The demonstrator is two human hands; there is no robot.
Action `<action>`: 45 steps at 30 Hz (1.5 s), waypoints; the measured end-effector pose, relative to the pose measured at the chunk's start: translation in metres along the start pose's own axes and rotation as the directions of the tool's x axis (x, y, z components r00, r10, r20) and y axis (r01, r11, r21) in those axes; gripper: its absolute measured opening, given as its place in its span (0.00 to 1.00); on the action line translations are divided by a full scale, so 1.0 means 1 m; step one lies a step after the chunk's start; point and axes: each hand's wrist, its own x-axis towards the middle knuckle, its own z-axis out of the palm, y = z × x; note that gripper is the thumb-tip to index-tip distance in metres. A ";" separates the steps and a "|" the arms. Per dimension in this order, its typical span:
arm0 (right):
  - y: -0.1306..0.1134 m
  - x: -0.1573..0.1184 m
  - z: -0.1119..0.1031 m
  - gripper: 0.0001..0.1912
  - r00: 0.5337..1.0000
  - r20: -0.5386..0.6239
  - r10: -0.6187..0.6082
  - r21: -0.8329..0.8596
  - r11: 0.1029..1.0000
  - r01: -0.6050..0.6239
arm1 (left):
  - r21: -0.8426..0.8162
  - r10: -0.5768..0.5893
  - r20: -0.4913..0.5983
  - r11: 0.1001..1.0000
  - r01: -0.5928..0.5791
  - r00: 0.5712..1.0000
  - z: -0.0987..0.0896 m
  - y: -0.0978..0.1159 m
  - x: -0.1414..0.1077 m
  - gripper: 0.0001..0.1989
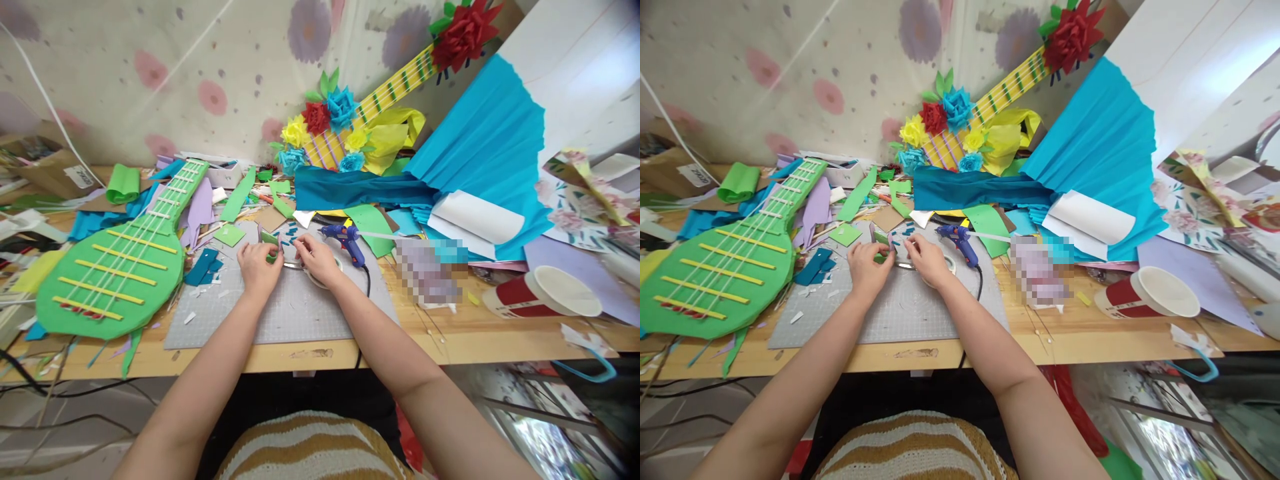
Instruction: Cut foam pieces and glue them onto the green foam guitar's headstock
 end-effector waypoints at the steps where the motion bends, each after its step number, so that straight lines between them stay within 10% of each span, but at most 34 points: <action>1: 0.000 0.001 -0.001 0.12 0.999 -0.033 0.022 -0.038 0.999 -0.023 | 0.005 -0.009 -0.023 1.000 0.009 1.000 -0.001 -0.001 0.001 0.04; 17: -0.012 0.046 0.018 0.11 0.985 0.126 0.114 -0.617 0.787 -0.013 | 0.005 -0.156 -0.135 0.987 0.158 0.978 -0.010 -0.012 0.010 0.08; 28: -0.007 0.007 -0.001 0.08 0.989 0.087 0.122 -0.024 0.992 -0.120 | -0.037 -0.247 0.034 0.968 0.248 0.968 -0.008 -0.008 0.007 0.07; 45: -0.009 0.008 0.021 0.08 0.999 0.007 0.050 0.092 0.994 -0.050 | 0.031 -0.112 0.084 0.994 0.109 0.990 -0.004 0.003 0.003 0.08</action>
